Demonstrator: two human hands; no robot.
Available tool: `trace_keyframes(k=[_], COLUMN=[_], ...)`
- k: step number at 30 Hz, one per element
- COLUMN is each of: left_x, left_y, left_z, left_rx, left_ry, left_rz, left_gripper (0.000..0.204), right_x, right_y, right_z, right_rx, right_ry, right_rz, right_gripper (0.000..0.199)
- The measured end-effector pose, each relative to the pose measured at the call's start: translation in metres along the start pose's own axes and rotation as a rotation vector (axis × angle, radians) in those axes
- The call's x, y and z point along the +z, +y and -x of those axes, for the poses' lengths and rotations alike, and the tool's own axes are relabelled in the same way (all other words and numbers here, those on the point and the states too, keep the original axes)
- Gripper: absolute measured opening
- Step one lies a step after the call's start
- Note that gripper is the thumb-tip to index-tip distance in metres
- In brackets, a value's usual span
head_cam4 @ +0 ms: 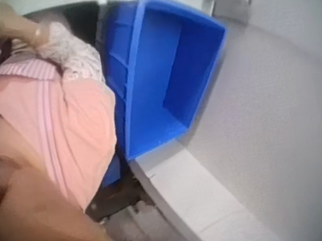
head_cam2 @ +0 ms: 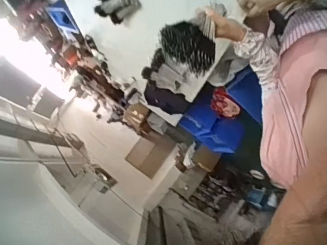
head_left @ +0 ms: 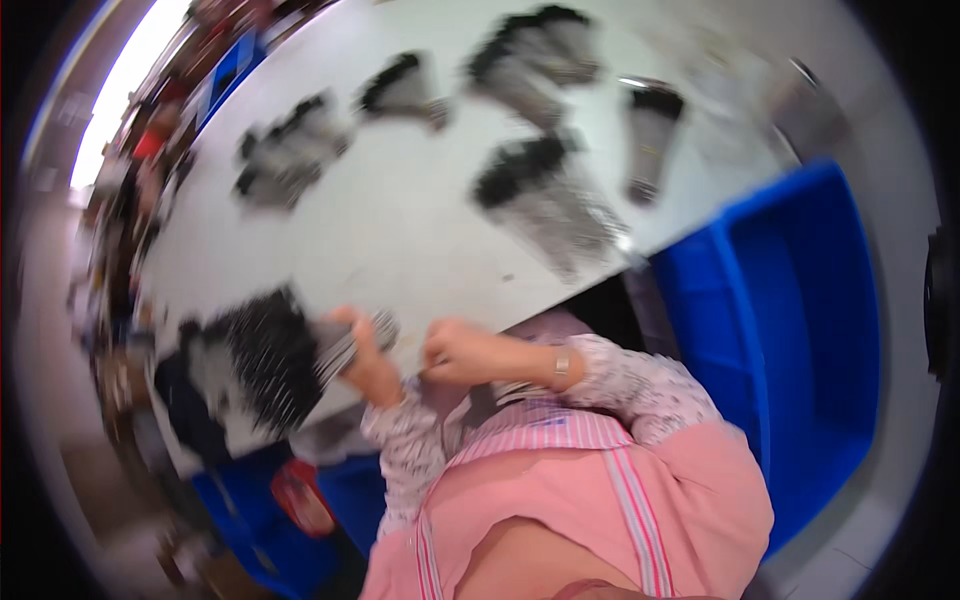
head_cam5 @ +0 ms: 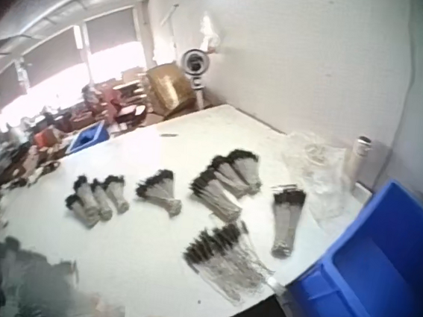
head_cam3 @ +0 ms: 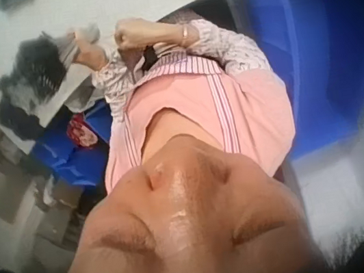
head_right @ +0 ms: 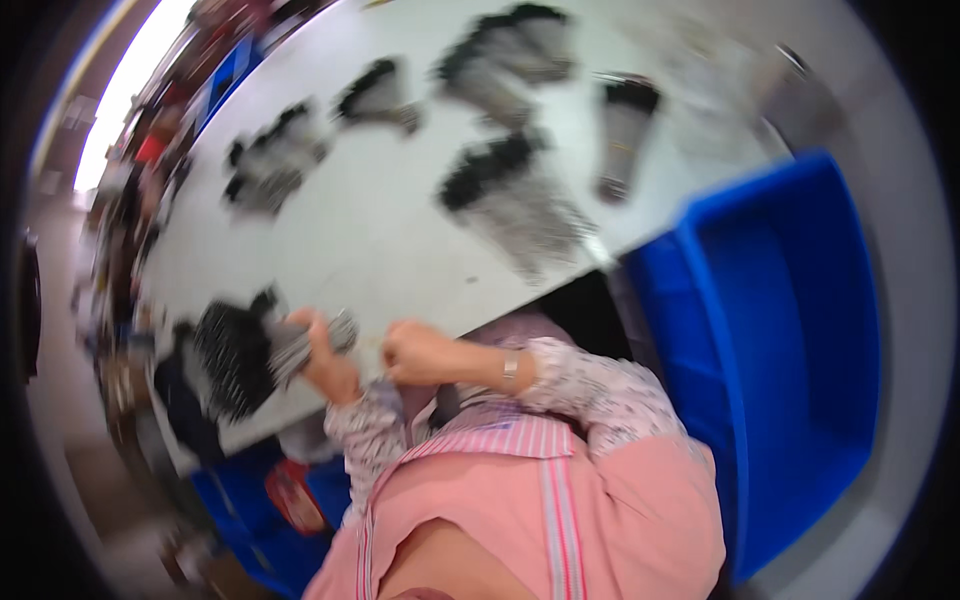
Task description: The person gathers bundles of thin metal brushes with black bristles from a white table, aligns them, and secures them with rubber bands. The person repeatedly picks up bundles, adjusts their alignment, and places the finished bundles back on the table or into a blue bin.
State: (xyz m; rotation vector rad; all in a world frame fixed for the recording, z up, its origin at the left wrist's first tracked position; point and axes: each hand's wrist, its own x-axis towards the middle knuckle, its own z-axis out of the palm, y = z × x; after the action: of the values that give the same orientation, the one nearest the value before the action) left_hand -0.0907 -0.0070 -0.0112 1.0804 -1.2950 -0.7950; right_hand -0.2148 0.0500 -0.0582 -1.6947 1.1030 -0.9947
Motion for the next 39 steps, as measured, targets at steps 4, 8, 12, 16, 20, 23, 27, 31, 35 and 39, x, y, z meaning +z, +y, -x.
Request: trace_keyframes(k=[4,8,12,16,20,23,27,31,35,39], left_x=[0.0,-0.01,-0.018,-0.01,-0.009,-0.008,-0.015,-0.023,-0.034,-0.034], left_y=[-0.016,-0.011,-0.032,-0.024,-0.034,-0.036,-0.037,-0.027,-0.025,-0.011], left_z=[0.004,0.003,0.017,0.02,0.025,0.027,0.033,0.03,0.028,0.031], left_rx=[-0.197,-0.784,-0.842,-0.539,-0.287,-0.141,-0.171,-0.165,-0.134,-0.063], left_ry=[-0.039,-0.089,0.002,0.078,0.141,0.141,0.053,0.025,-0.113,-0.066], left_rz=[0.071,0.8,0.896,0.564,0.348,0.226,0.205,0.343,0.466,0.334], left_gripper=[0.008,0.008,0.009,0.008,0.005,0.005,0.004,0.007,0.012,0.008], right_x=[-0.022,-0.022,-0.036,-0.008,0.019,0.027,0.024,0.014,0.006,0.012], right_y=[-0.026,-0.024,-0.022,-0.009,-0.012,0.01,-0.004,-0.001,0.017,0.01], right_z=[0.023,0.021,0.011,0.008,0.001,0.01,0.002,0.0,-0.009,-0.021], right_rx=[-0.022,0.154,0.33,0.533,0.506,0.361,0.337,0.624,0.752,0.574], right_ry=[-0.4,-0.13,0.098,0.216,0.297,0.233,0.384,0.241,0.519,0.811], right_rz=[-0.11,-0.577,-1.215,-1.074,-0.695,-0.218,-0.117,-0.583,-0.985,-0.776], right_gripper=[0.007,0.004,0.009,0.013,0.011,0.01,0.008,0.009,0.014,0.013])
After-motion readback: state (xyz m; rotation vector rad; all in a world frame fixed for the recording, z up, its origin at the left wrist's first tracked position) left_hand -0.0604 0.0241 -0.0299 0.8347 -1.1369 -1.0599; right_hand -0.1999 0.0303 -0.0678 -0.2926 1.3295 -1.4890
